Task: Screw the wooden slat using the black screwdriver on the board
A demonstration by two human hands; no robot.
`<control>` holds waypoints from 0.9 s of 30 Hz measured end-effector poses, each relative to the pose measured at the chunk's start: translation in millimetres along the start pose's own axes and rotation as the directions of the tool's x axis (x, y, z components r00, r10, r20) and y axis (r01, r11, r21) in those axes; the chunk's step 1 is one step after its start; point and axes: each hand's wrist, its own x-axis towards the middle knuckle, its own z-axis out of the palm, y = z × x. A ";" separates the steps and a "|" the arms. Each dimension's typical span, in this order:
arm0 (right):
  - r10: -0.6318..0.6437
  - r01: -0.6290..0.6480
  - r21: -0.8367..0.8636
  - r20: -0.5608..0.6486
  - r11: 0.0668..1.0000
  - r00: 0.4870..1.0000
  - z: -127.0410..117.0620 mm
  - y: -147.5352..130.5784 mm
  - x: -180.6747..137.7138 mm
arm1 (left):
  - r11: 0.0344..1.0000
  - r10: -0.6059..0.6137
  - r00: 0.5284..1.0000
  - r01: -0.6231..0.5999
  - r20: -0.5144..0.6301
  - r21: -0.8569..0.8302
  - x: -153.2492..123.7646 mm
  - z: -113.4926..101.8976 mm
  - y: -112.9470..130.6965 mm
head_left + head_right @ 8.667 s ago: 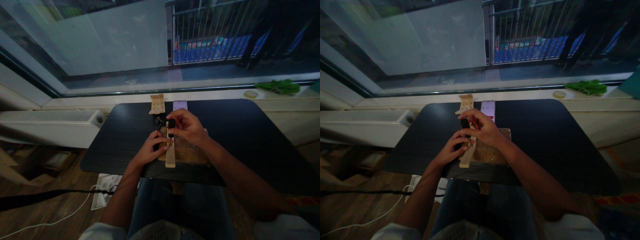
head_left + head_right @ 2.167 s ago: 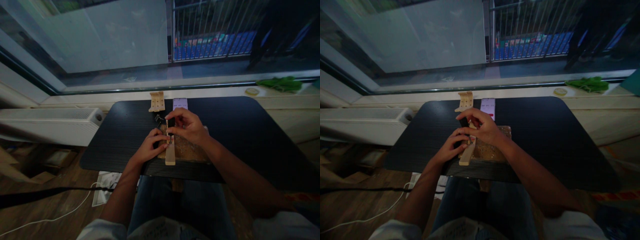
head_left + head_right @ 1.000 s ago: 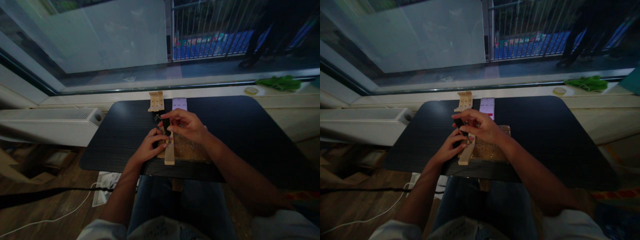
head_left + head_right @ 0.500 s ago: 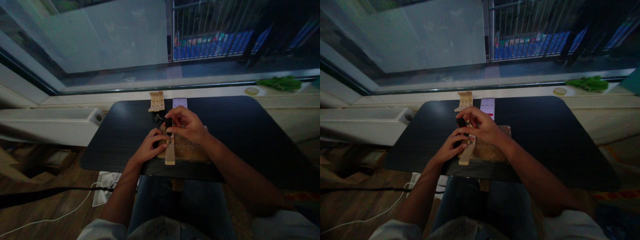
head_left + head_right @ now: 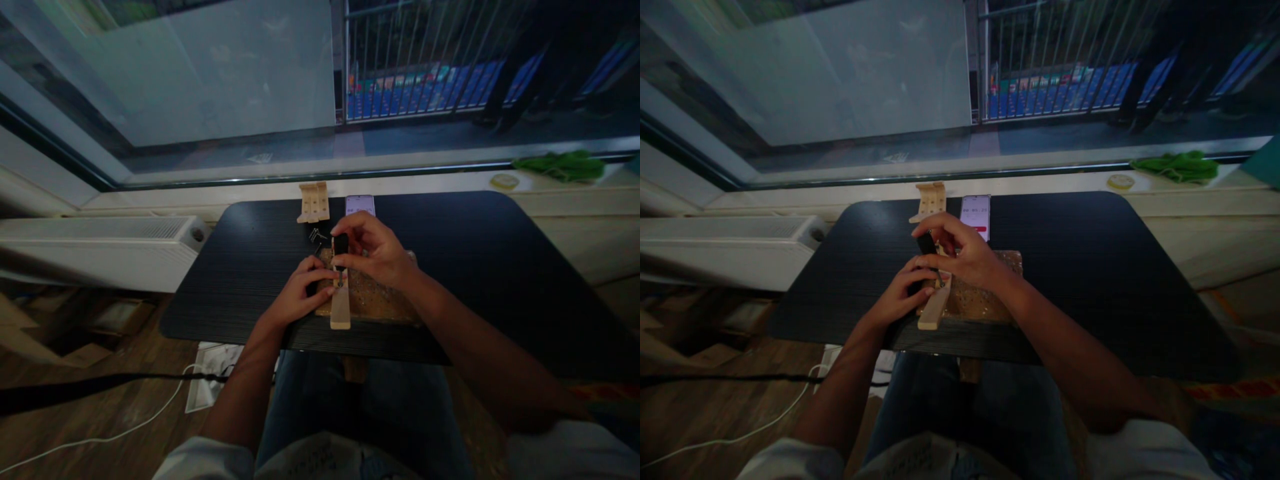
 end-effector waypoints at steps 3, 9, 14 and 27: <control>-0.015 0.015 -0.010 -0.007 1.000 1.000 0.6 -1.3 0.5 | 1.000 -0.007 1.000 0.007 0.003 -0.004 0.1 -0.4 1.3; -0.045 0.045 -0.054 0.008 0.997 0.999 -1.3 -1.0 1.4 | 1.000 -0.011 1.000 0.011 -0.002 -0.012 0.3 0.1 1.2; -0.064 0.069 -0.060 0.075 0.996 0.995 -2.3 -2.5 -0.5 | 1.000 -0.008 1.000 0.008 0.001 -0.005 -0.5 1.3 -1.7; -0.018 0.001 0.086 0.190 0.996 0.982 -2.4 -6.3 -1.7 | 1.000 -0.008 1.000 0.008 0.006 -0.020 -0.2 0.6 -0.4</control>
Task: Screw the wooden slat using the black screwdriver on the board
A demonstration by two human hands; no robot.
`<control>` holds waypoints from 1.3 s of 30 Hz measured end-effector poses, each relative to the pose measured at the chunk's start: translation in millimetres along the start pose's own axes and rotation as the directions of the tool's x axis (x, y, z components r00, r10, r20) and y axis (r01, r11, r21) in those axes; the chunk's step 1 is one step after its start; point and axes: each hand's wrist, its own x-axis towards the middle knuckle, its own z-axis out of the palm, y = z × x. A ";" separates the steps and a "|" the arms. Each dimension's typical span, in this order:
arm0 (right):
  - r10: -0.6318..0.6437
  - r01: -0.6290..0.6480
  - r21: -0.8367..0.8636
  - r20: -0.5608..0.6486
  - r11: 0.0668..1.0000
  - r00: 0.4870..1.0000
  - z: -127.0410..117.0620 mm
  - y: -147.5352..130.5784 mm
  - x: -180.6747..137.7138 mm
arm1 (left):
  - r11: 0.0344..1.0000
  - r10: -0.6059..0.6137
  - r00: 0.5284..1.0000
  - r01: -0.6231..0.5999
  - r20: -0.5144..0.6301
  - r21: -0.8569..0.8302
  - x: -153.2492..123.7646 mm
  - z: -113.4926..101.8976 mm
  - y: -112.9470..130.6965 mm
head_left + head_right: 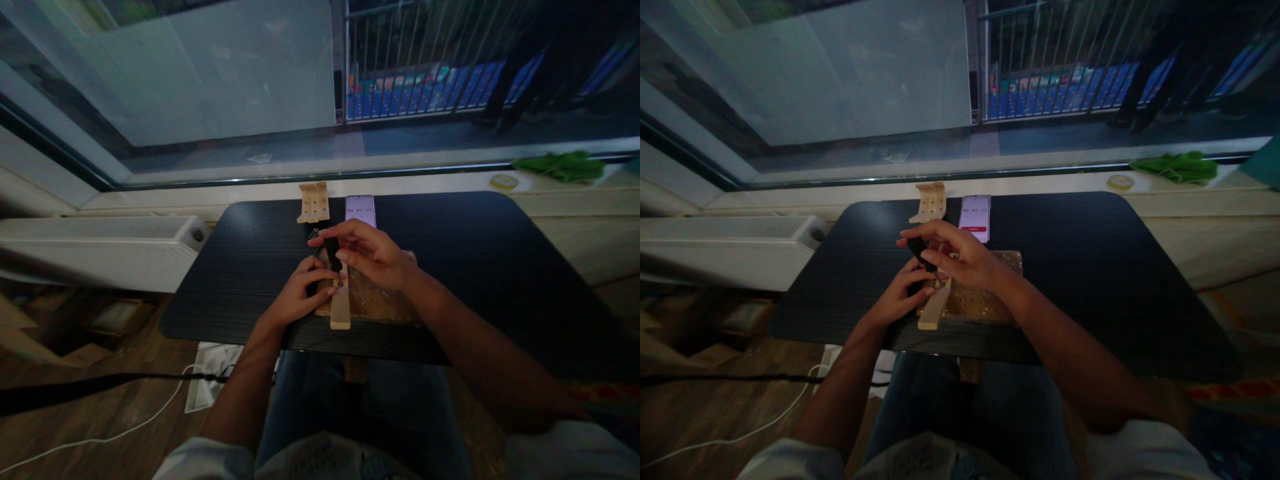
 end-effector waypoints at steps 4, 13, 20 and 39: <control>0.018 -0.020 0.109 0.021 0.994 1.000 0.0 0.7 1.5 | 1.000 -0.012 1.000 0.012 0.007 -0.003 0.0 -0.4 0.6; 0.016 -0.010 0.052 -0.112 0.999 0.994 -0.2 1.0 4.1 | 1.000 -0.010 1.000 0.010 0.008 0.015 0.9 -1.4 4.8; 0.036 -0.044 -0.036 -0.191 0.998 0.981 0.2 3.6 3.8 | 1.000 -0.012 1.000 0.011 0.015 0.023 2.0 -1.7 6.0; 0.000 -0.031 -0.115 -0.258 0.993 0.966 4.0 5.0 3.7 | 1.000 -0.005 1.000 0.005 0.013 0.019 1.0 -1.9 5.2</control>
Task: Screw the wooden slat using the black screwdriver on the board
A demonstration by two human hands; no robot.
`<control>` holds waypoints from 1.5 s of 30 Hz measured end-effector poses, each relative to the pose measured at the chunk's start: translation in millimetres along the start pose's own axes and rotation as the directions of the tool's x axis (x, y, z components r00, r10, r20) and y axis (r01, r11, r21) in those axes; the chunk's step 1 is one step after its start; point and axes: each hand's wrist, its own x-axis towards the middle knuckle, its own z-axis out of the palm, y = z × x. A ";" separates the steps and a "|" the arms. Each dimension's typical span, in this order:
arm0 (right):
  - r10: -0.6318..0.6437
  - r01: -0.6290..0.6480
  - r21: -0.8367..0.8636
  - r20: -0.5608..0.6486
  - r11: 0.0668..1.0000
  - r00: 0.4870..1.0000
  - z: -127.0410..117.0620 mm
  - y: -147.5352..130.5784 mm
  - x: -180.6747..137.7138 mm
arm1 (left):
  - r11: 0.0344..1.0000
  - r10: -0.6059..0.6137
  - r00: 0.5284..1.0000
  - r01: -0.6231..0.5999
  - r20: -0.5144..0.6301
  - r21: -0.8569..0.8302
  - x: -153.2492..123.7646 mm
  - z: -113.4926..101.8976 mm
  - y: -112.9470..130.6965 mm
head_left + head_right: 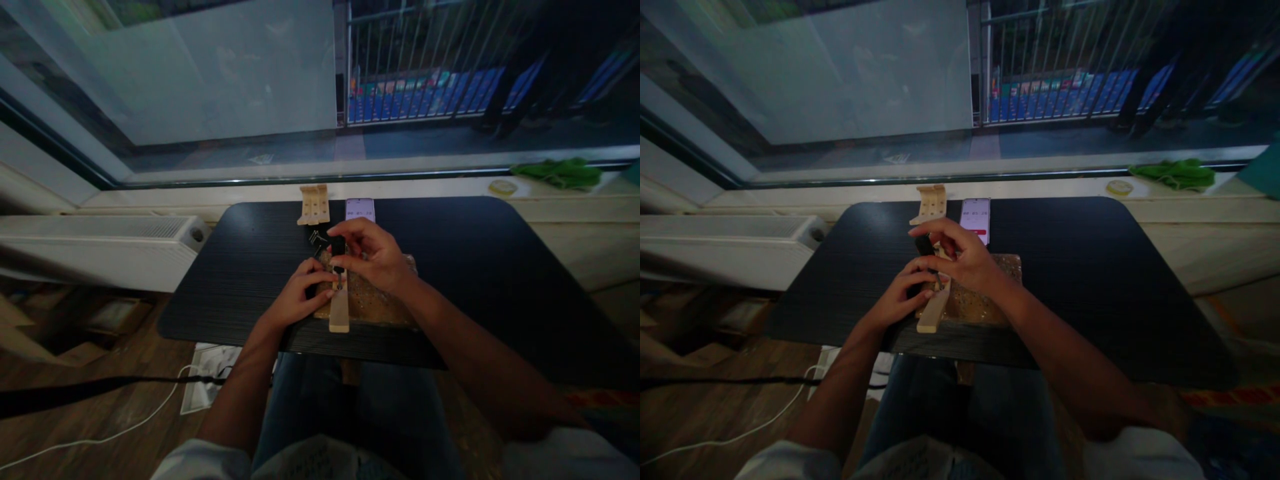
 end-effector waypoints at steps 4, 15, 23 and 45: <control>-0.001 0.001 -0.018 0.006 1.000 1.000 0.7 -2.2 -0.5 | 1.000 0.013 1.000 -0.013 -0.010 -0.006 -0.6 0.9 -1.8; -0.008 0.004 -0.076 -0.046 0.997 0.999 0.8 -1.3 0.1 | 0.999 0.050 0.999 -0.050 -0.012 -0.004 -0.6 1.2 -4.6; -0.114 0.113 -0.093 -0.007 0.989 0.993 -0.2 2.4 0.1 | 0.999 0.049 0.999 -0.049 -0.011 -0.004 -0.7 0.6 -3.2; 0.015 -0.035 0.171 0.116 0.985 0.993 -5.2 -6.8 2.0 | 1.000 0.005 1.000 -0.005 -0.006 0.013 -0.2 -0.1 -0.5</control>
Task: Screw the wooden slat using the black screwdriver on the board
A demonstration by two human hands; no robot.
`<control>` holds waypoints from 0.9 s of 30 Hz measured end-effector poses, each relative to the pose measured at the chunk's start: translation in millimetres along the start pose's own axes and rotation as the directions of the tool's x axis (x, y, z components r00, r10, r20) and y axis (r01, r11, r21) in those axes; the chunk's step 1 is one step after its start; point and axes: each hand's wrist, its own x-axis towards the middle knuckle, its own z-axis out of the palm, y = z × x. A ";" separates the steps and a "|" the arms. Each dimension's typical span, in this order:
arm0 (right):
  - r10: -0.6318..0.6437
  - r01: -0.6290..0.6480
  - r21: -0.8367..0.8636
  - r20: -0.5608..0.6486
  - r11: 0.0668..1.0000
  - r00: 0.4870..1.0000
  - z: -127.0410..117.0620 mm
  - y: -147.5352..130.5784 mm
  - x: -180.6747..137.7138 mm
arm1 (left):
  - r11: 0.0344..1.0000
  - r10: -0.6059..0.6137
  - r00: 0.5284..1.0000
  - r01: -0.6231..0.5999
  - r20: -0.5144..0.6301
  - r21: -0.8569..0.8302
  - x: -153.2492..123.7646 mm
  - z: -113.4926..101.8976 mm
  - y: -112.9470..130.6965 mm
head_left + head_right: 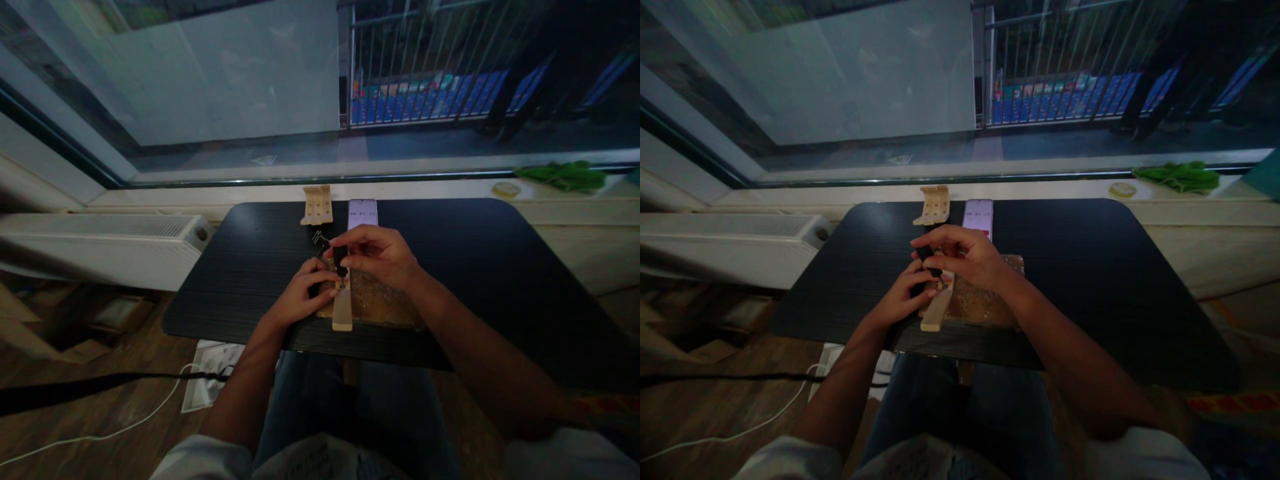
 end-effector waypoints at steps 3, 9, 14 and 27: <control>0.019 -0.021 -0.054 -0.038 0.998 0.999 -0.7 1.6 -0.6 | 1.000 0.001 1.000 -0.001 -0.002 0.008 0.3 -0.4 0.7; -0.028 0.022 -0.089 -0.074 0.996 0.997 0.3 2.4 -0.6 | 1.000 -0.004 1.000 0.004 0.001 -0.003 0.5 0.0 0.9; 0.005 -0.016 -0.123 -0.091 0.992 0.996 0.7 3.6 -0.9 | 1.000 0.010 1.000 -0.010 -0.009 -0.013 0.2 0.9 -1.1; -0.033 0.017 -0.120 -0.131 0.993 0.991 1.6 9.4 -0.4 | 1.000 0.022 1.000 -0.022 -0.010 -0.014 -0.3 1.7 -3.3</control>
